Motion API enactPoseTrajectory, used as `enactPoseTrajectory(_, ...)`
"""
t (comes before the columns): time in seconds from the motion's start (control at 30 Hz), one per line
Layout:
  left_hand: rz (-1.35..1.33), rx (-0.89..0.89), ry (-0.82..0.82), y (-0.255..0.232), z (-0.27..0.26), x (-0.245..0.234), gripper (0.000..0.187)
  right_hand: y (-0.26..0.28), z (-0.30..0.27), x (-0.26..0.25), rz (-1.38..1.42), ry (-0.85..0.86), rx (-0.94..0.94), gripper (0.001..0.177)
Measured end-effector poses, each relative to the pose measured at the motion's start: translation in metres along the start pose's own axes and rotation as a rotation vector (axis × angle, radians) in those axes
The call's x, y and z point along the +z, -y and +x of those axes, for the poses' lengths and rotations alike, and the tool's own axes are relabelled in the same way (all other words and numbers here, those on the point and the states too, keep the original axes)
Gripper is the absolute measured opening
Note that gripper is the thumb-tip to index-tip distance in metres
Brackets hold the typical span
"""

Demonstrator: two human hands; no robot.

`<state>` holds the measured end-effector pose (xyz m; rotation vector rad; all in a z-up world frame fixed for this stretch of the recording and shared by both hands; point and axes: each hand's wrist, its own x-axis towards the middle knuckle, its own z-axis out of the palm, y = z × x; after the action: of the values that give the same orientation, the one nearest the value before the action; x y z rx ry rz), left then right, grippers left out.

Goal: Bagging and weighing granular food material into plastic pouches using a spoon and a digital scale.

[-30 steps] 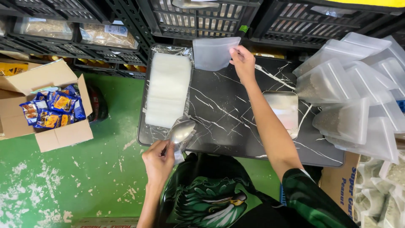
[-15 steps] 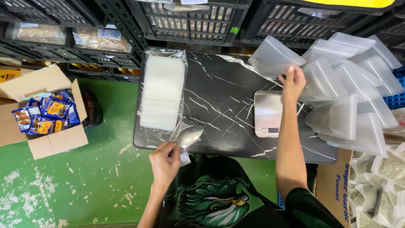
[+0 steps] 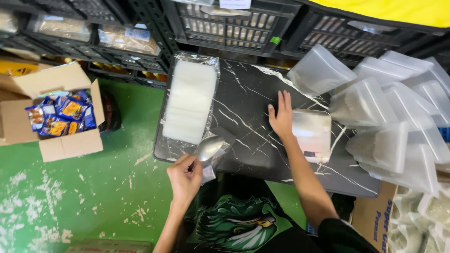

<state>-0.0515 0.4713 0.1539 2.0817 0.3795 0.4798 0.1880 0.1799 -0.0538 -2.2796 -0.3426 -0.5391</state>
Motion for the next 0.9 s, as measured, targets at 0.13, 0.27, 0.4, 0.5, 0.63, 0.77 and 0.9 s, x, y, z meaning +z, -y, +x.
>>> enactPoseTrajectory(0.13,0.072,-0.036,-0.061,0.001,-0.009,-0.030,0.028,-0.017,0.041,0.060,-0.284,0.398,-0.036,0.068)
enactPoseTrajectory(0.27,0.147,-0.091,-0.087,0.030,-0.028,-0.051,0.017,0.006,0.077,0.105,-0.296,0.548,-0.168,0.072)
enactPoseTrajectory(0.4,0.212,-0.105,-0.128,0.026,-0.019,-0.071,0.015,0.059,0.064,0.094,-0.217,0.639,-0.381,0.071)
enactPoseTrajectory(0.5,0.228,0.014,-0.060,0.007,0.008,-0.073,0.027,0.094,0.021,0.071,-0.276,0.856,-0.526,0.069)
enactPoseTrajectory(0.63,0.257,0.140,0.220,0.004,0.062,-0.051,0.012,0.120,-0.033,0.038,-0.099,0.952,-0.485,0.073)
enactPoseTrajectory(0.77,0.268,0.344,0.409,-0.019,0.130,-0.013,0.024,0.119,-0.053,-0.002,0.099,0.596,-0.161,0.064)
enactPoseTrajectory(0.9,0.336,0.493,0.480,-0.015,0.188,0.061,0.028,0.050,-0.048,-0.007,-0.022,0.417,-0.039,0.067)
